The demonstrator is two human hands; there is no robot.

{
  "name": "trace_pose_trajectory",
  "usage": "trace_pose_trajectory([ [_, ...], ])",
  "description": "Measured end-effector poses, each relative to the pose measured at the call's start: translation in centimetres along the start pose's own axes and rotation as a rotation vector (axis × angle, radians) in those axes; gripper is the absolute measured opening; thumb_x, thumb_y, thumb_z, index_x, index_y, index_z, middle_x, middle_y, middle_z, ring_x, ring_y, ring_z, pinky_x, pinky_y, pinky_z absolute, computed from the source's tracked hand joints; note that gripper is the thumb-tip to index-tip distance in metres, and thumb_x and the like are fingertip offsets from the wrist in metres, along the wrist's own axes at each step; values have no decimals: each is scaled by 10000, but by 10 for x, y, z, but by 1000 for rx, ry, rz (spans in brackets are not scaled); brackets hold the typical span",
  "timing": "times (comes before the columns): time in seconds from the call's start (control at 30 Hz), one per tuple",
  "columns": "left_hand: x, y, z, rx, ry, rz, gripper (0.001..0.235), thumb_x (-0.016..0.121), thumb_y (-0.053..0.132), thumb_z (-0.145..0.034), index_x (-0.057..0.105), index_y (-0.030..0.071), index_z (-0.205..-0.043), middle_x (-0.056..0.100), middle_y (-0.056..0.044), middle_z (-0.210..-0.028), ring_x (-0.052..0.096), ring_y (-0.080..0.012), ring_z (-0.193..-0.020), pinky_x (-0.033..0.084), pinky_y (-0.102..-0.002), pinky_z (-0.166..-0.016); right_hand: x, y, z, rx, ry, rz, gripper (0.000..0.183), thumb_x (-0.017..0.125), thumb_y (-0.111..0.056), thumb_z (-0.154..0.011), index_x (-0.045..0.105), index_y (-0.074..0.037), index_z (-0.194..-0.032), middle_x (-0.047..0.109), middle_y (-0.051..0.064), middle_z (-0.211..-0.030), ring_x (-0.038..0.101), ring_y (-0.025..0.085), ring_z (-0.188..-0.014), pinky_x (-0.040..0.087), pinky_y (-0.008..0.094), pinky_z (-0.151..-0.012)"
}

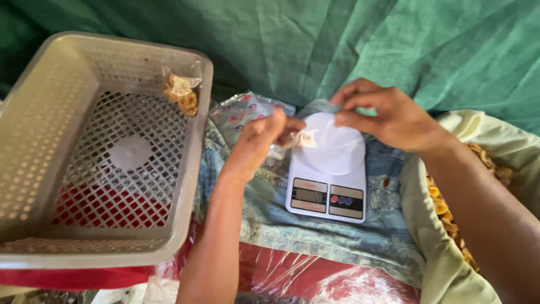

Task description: The person scoops dried fruit slices from a large sack into small plastic bags. They place the filled bags onto a digital scale to check the weight, then move the packaged items into a plastic basket. The process is repeated for multiple bags.

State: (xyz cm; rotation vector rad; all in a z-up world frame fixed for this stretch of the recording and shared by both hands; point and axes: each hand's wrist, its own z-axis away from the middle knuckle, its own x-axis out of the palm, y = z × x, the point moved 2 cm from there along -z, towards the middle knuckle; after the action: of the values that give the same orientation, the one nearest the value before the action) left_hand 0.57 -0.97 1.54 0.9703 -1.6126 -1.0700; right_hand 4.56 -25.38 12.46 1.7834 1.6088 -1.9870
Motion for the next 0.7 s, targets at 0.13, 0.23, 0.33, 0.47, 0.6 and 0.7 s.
trace_pose_trajectory([
  [0.13,22,3,5,-67,-158,64,330,765,233,-911,715,-9,-1128,790,-133,-1030,736,-176,-901,552,-306,-778,-17,18,35,144,74,-309,213,648,-152,-987,725,28,-1071,664,66,-1186,648,149,-1061,521,302,-908],
  [0.23,35,-3,5,-108,-134,98,263,785,170,-878,722,11,-1078,790,-131,-995,748,-163,-868,555,-295,-717,-16,39,56,212,132,-411,236,608,-151,-1026,718,46,-1094,681,77,-1113,657,146,-1047,526,304,-929],
  [0.33,42,-12,1,-116,-76,76,219,763,172,-907,735,8,-1049,790,-118,-967,737,-154,-822,541,-280,-676,-11,59,70,232,152,-577,238,577,-147,-1060,708,44,-1111,702,75,-1076,650,142,-1043,519,305,-941],
  [0.47,43,-23,-3,-154,8,147,210,750,175,-930,730,-2,-1042,779,-103,-944,699,-136,-782,544,-274,-676,4,87,76,250,282,-657,226,593,-144,-1037,699,23,-1144,729,60,-1044,659,146,-932,533,316,-866],
  [0.6,44,-32,-6,-126,72,241,199,733,170,-937,726,0,-1041,773,-91,-945,687,-128,-783,534,-271,-673,28,106,73,239,412,-749,227,601,-180,-1074,692,22,-1121,709,49,-990,638,137,-886,533,310,-835],
  [0.7,47,-37,-7,-33,125,205,200,717,182,-972,720,-10,-1025,762,-78,-925,663,-112,-772,521,-261,-669,37,108,70,257,456,-751,231,606,-190,-1066,654,15,-1161,706,58,-1005,637,135,-875,532,301,-826],
])
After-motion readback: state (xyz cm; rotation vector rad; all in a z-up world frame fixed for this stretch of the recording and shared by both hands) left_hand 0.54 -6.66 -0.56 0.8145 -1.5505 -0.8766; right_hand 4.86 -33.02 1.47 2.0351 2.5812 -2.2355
